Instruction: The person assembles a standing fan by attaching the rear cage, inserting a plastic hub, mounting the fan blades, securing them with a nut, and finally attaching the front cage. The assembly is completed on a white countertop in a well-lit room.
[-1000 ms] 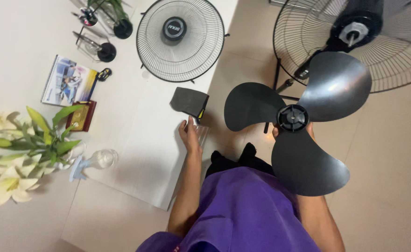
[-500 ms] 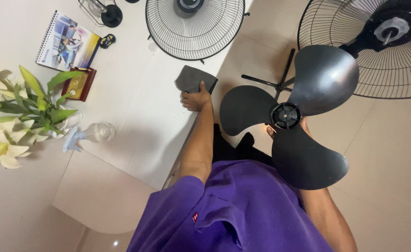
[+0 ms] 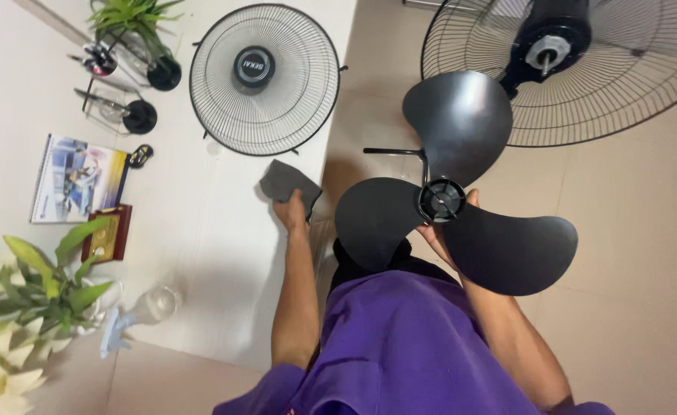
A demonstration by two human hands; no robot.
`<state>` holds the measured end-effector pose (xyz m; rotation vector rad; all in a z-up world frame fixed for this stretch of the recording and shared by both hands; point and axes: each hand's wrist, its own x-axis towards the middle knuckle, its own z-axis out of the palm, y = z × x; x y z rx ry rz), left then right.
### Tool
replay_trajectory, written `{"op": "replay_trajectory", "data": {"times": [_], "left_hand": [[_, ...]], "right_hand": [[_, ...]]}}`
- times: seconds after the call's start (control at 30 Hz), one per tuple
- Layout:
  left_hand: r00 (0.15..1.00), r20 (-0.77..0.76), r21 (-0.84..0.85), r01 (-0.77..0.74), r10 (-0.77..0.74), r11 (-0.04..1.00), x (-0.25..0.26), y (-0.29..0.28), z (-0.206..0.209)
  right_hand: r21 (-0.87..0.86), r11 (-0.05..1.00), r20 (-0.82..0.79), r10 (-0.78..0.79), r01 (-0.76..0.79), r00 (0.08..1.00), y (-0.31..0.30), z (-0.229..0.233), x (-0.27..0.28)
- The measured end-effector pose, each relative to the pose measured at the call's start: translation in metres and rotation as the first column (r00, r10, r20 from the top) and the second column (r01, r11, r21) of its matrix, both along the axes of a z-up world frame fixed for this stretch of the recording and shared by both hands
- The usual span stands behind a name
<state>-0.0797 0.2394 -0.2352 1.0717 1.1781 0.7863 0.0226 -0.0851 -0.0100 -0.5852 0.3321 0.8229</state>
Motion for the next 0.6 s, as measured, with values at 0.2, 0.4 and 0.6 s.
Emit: {"op": "replay_trajectory", "data": {"times": [0.2,0.4,0.6], "left_hand": [[0.945,-0.085,0.217,0.326,-0.315,0.920,-0.004,-0.038,0.156],[0.785,-0.290,0.566,0.602,-0.548,0.564,0.034,-0.104,0.285],[0.587,-0.650,0.661,0.750,-0.483,0.023,0.057,-0.143,0.328]], "right_hand": [[0.212,0.970,-0.076,-0.103,0.117,0.992,0.005,0.008,0.007],[0.118,0.975,-0.097,-0.176,0.187,0.980,-0.001,-0.016,0.019],[0.133,0.933,0.028,-0.341,0.334,0.940,-0.027,-0.022,0.031]]}}
